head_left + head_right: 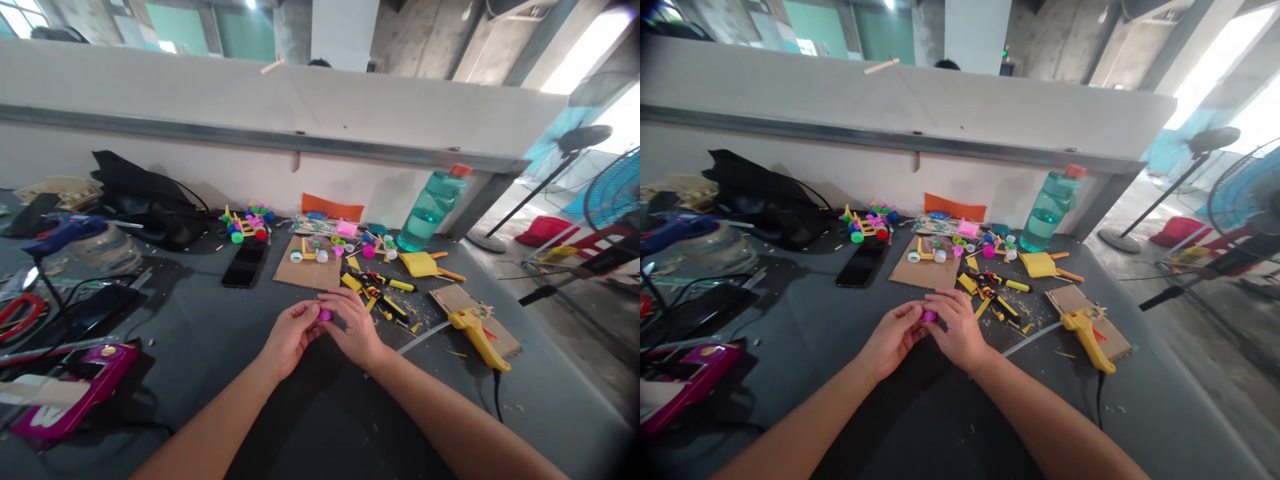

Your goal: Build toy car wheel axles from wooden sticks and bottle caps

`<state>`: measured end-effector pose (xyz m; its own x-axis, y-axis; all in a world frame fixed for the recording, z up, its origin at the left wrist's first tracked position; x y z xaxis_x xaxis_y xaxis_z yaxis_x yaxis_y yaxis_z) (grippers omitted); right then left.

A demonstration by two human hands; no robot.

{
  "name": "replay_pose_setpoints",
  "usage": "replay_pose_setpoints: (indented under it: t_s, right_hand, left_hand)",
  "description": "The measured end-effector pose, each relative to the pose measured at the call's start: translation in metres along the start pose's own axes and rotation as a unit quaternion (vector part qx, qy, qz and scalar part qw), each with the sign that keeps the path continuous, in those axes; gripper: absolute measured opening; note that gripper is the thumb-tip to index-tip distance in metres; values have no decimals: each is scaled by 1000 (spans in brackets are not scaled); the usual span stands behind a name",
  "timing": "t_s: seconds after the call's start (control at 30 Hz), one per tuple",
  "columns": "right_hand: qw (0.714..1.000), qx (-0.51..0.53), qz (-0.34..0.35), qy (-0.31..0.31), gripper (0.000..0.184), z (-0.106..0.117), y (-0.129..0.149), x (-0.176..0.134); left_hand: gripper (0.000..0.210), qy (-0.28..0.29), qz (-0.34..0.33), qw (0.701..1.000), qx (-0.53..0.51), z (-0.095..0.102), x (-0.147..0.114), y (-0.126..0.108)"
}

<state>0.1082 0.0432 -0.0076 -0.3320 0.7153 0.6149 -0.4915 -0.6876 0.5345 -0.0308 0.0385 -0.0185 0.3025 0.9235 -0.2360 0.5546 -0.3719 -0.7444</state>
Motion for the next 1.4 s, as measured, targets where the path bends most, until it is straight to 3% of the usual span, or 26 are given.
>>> replay_pose_setpoints:
  t_s: [0.13, 0.3, 0.53, 0.6, 0.73, 0.93, 1.13, 1.3, 1.4]
  right_hand:
    - [1000, 9, -13, -8, 28, 0, 0, 0]
    - [1000, 4, 12, 18, 37, -1, 3, 0]
    - [1000, 18, -8, -12, 17, 1, 2, 0]
    - [999, 26, -19, -8, 18, 0, 3, 0]
    - [999, 27, -31, 12, 38, 1, 5, 0]
    - [1000, 20, -9, -5, 18, 1, 2, 0]
    - [1000, 18, 5, 12, 38, 1, 4, 1]
    - [1000, 19, 5, 0, 19, 1, 3, 1]
    - [1000, 19, -7, 1, 21, 0, 2, 0]
  left_hand:
    - [22, 37, 29, 999, 0, -4, -2, 1]
    - [16, 18, 13, 999, 23, 0, -1, 2]
    - [20, 47, 57, 997, -12, -6, -5, 0]
    - [20, 58, 63, 996, -5, -6, -5, 0]
    - [21, 32, 40, 998, 21, -3, -3, 1]
    - [24, 33, 38, 999, 15, -2, -2, 3]
    - [28, 7, 31, 999, 37, 1, -1, 4]
    - [32, 2, 42, 998, 55, 1, 0, 6]
    - [28, 7, 32, 997, 66, 1, -1, 4]
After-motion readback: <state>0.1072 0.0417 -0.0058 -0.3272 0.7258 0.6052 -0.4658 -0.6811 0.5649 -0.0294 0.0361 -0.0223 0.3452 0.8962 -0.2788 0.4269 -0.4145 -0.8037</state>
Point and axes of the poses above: each hand's wrist, its own x-axis towards the middle knuckle, its own z-axis out of the back of the hand, y = z × x, the point moved 2 cm from there along x, towards the middle knuckle, and after that the axes turned 1 degree about y, right-handed, at the moved point
